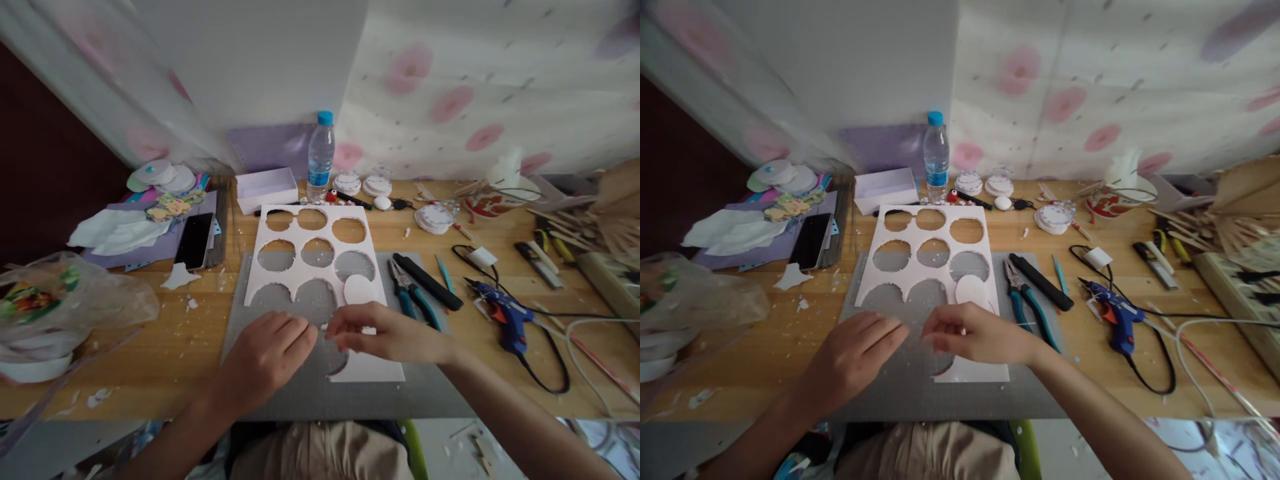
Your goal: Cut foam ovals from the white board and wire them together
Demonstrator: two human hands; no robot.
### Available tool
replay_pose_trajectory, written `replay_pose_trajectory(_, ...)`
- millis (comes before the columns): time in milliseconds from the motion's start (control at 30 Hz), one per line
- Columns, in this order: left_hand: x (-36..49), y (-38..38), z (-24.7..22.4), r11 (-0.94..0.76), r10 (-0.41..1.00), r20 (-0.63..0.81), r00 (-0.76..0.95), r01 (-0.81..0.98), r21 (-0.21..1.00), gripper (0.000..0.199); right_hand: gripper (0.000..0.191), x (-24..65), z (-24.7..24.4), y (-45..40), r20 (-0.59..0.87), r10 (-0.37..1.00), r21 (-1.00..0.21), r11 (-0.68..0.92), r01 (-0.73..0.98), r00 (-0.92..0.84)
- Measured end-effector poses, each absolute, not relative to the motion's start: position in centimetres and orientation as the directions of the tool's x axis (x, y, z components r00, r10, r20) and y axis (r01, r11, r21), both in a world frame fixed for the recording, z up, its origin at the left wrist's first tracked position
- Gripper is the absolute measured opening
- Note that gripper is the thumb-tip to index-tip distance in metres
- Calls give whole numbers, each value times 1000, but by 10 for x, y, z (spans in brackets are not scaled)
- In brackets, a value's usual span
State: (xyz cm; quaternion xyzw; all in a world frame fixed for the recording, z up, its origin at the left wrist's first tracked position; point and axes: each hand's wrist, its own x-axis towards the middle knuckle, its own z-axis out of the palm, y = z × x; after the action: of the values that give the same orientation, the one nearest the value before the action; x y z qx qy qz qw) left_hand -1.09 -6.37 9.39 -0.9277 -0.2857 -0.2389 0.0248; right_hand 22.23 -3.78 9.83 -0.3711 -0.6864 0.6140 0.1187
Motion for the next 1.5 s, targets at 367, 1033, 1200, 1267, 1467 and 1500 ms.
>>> replay_pose_trajectory(367, -11, -63, 84, -854, 518, 371, 771, 493, 169, 26, 24, 217, 85, -39, -479, 463, -859, -423, 289, -745)
replay_pose_trajectory(1033, 1, -69, 84, -704, 681, 147, 718, 585, 403, 26, 7, 205, 82, -53, -413, 703, -874, -127, 469, -579)
replay_pose_trajectory(1200, -1, -71, 92, -789, 610, 332, 719, 589, 173, 20, 12, 207, 84, -46, -426, 669, -889, -186, 418, -609)
replay_pose_trajectory(1267, -9, -71, 94, -734, 655, 431, 621, 658, 168, 25, 17, 210, 85, -46, -434, 663, -895, -241, 376, -609)
replay_pose_trajectory(1467, -21, -74, 91, -655, 719, 505, 477, 709, 261, 11, 35, 212, 89, -59, -462, 651, -885, -379, 270, -602)
replay_pose_trajectory(1500, -20, -76, 89, -660, 718, 502, 483, 703, 267, 8, 37, 211, 89, -62, -466, 649, -882, -393, 260, -602)
